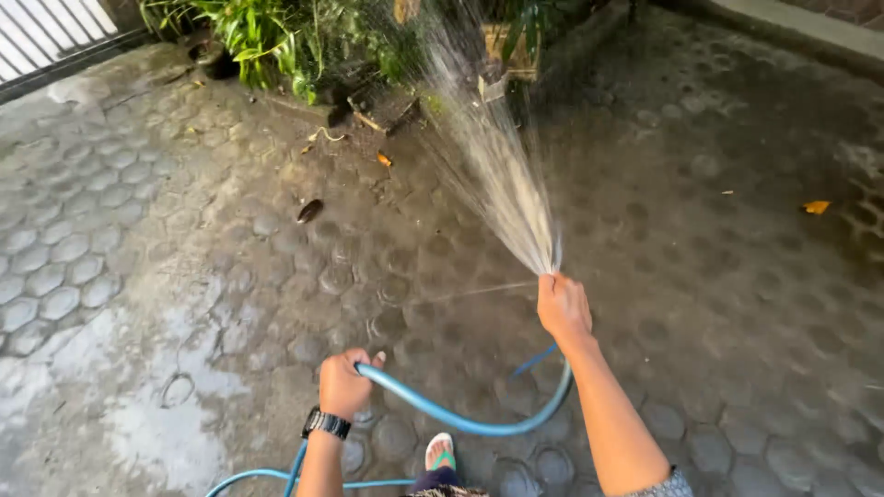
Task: Watering plants in a garden using a hose.
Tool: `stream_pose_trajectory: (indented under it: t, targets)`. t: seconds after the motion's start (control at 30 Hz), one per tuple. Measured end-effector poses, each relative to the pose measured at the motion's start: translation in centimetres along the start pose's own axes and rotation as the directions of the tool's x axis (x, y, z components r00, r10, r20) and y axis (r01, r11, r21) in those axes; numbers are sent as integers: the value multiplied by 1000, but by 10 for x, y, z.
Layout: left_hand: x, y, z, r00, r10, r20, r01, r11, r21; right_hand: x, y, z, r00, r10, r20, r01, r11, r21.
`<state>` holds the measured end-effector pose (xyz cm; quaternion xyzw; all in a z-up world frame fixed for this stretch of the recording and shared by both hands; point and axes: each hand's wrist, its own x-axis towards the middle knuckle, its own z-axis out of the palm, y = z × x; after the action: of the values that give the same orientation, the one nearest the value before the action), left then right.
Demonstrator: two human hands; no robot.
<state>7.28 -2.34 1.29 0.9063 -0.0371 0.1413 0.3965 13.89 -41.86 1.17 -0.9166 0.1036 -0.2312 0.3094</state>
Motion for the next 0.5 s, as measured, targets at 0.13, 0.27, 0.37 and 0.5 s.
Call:
stream_pose_trajectory:
  t: [0.13, 0.27, 0.37, 0.5]
  targets:
    - [55, 32, 28, 1000, -4, 28, 4, 1000, -21, 54, -12, -31, 993, 117, 19, -117, 993, 13]
    - [100, 62, 66, 997, 7, 83, -10, 999, 36, 123, 39, -30, 995, 65, -70, -63, 997, 41]
    - [128, 83, 100, 996, -17, 88, 15, 1000, 19, 160, 62, -35, 970, 241, 12, -241, 970, 5]
    - [173, 108, 168, 996, -9, 91, 8, 1000, 18, 242, 167, -13, 982, 176, 76, -171, 983, -62]
